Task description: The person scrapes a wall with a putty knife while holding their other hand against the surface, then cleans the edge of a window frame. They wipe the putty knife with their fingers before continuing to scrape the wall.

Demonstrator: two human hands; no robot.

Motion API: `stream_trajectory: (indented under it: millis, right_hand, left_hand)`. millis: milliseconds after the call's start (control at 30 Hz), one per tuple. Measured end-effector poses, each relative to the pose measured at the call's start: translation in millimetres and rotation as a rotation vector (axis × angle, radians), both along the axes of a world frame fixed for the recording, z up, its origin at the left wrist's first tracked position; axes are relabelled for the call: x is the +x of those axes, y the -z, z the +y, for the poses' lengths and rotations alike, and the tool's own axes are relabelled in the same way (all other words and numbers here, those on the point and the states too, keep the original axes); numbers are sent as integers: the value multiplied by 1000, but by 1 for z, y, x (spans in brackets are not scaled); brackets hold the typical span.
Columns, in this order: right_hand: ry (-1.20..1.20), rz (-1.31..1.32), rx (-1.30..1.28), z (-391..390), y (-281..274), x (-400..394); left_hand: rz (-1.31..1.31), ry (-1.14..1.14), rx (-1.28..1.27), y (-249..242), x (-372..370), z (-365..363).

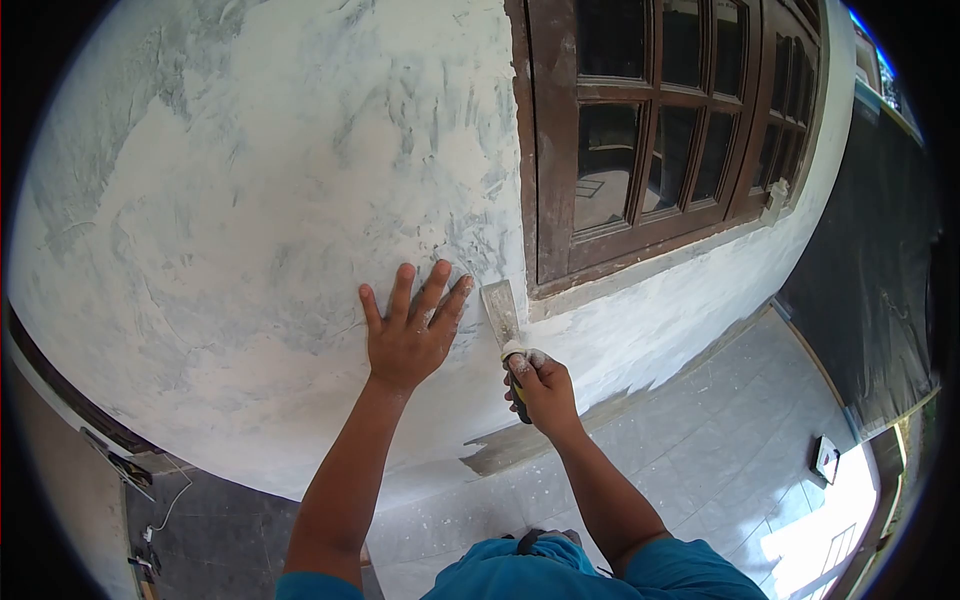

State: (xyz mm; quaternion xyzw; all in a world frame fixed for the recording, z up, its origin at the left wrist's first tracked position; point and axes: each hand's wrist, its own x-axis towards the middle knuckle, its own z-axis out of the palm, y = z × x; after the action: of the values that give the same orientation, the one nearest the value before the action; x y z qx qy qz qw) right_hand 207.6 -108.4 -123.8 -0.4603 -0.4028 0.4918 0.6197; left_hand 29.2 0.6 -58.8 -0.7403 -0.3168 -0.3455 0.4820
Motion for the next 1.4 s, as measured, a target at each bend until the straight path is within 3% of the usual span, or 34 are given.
stream_trajectory:
  millis: [267,433,800,933,1167,1400]
  right_hand:
    - [0,6,8,-2,-35,5]
    - [4,56,-39,0,1,6]
    - [-92,43,1,5,-10,20]
    - [-115,107,33,14,-46,11]
    - [-101,71,26,12,2,17]
    - [-104,126,-26,3,-40,14]
  left_hand:
    - [-7,14,20,0,0,1]
    - [-20,23,-8,0,1,-3]
    - [-97,-3,-39,12,11,-2]
    - [-116,-17,-49,14,13,-2]
    - [-112,3,-54,16,11,-3]
    - [-122,1,-45,20,12,-2]
